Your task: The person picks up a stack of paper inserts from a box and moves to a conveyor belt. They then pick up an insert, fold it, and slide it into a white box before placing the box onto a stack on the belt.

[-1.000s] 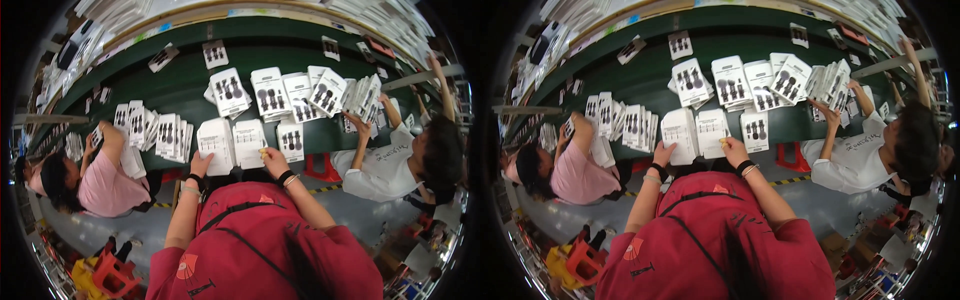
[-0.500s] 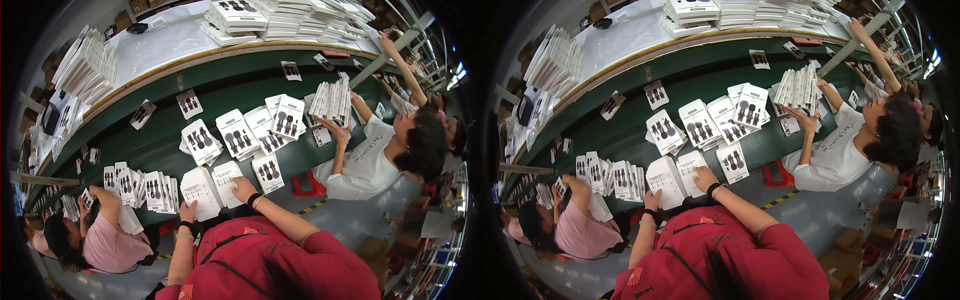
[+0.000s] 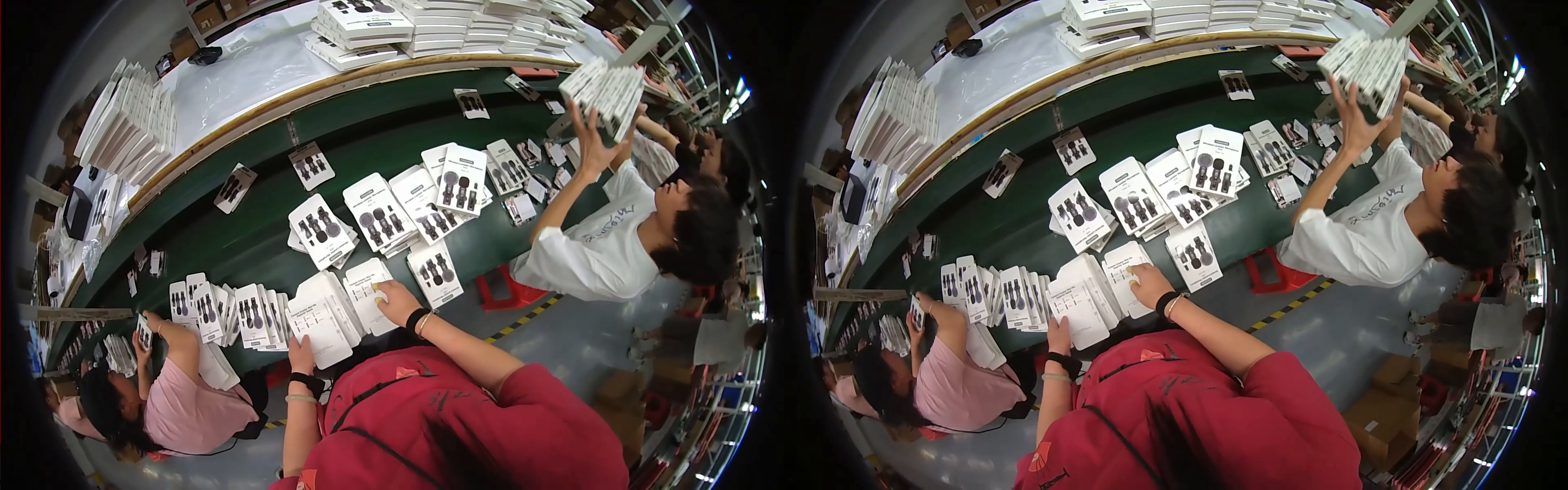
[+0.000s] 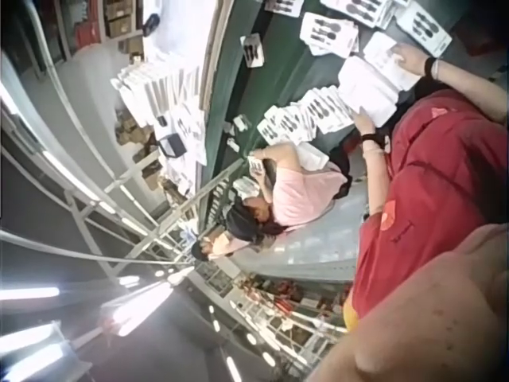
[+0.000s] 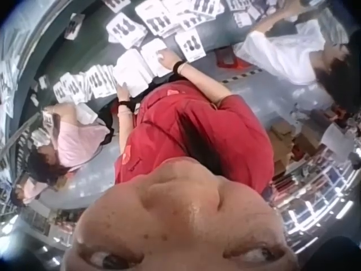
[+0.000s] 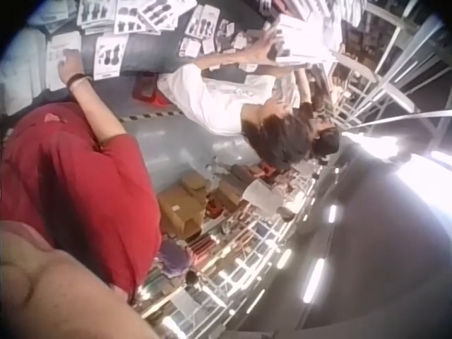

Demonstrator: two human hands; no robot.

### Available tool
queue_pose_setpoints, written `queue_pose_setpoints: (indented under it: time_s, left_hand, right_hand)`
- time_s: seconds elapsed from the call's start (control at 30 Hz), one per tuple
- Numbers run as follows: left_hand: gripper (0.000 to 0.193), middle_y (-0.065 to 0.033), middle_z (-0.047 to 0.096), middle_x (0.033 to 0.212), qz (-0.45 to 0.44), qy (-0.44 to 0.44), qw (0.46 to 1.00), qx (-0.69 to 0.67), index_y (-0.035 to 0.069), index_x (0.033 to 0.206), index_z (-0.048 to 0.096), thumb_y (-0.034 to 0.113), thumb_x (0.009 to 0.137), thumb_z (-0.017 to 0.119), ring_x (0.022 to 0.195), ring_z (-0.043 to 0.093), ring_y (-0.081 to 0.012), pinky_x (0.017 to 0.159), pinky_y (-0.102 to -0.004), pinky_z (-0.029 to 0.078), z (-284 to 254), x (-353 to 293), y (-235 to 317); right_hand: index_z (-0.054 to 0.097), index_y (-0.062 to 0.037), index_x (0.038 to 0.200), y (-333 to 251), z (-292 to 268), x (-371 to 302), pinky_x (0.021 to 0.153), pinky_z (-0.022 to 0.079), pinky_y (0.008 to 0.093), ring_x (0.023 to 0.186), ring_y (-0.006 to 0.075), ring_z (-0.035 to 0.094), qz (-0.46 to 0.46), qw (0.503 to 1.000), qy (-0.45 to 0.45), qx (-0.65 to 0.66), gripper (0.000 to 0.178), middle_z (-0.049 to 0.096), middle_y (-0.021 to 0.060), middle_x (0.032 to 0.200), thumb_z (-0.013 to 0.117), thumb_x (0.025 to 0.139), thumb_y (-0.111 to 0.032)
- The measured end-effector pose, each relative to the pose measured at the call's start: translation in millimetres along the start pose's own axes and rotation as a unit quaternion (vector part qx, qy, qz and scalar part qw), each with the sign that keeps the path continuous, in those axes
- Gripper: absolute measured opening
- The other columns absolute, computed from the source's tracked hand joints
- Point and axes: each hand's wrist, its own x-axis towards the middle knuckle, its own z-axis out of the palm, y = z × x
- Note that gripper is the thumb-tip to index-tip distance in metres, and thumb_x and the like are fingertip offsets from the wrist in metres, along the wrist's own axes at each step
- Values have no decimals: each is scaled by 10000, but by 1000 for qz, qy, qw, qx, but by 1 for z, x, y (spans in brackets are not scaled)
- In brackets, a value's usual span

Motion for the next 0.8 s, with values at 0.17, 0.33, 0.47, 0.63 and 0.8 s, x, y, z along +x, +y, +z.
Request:
queue_pose_setpoints:
  time_s: [0.17, 0.33, 0.47, 0.63, 0.8]
  left_hand:
    - [211, -147, 665, 1041, -28, -51, 972, -229, -45, 1063, 587, 146, 982, 550, 914, 623, -225, 808, -353, 489, -9, -13, 6]
    - [209, -94, 657, 1069, -83, -61, 939, -328, -33, 1121, 594, 125, 1012, 511, 932, 612, -170, 820, -298, 486, -27, -41, 45]
    - [231, -83, 657, 1082, -65, -56, 938, -336, -29, 1169, 586, 128, 1016, 512, 944, 618, -160, 835, -288, 490, -37, -61, 70]
    - [228, -65, 654, 1098, 28, -112, 955, -274, -14, 1196, 571, 115, 1022, 501, 959, 619, -143, 851, -284, 494, -41, -89, 110]
    - [206, -46, 650, 1080, 146, -152, 947, -242, -4, 1182, 562, 117, 1036, 484, 958, 582, -100, 862, -262, 473, -38, -112, 151]
  right_hand:
    - [650, -9, 1177, -17, -1, 2, 940, 483, 416, 1043, 391, 600, -17, 1000, -4, 23, 342, 635, 223, 1111, 611, 852, -110]
    - [654, -11, 1176, -54, -15, 2, 899, 492, 395, 1002, 366, 613, 8, 997, -40, 73, 323, 646, 197, 1089, 586, 876, -112]
    - [642, 0, 1167, -87, -26, 3, 861, 499, 388, 995, 345, 612, -11, 994, -79, 76, 304, 643, 177, 1072, 573, 889, -101]
    - [638, -6, 1099, -110, -25, 0, 810, 506, 435, 921, 353, 596, -194, 980, 3, 32, 266, 595, 157, 985, 591, 869, -130]
    - [617, -13, 1117, -137, -33, -5, 816, 508, 445, 952, 352, 595, -240, 969, -1, -62, 280, 570, 152, 1072, 608, 871, -146]
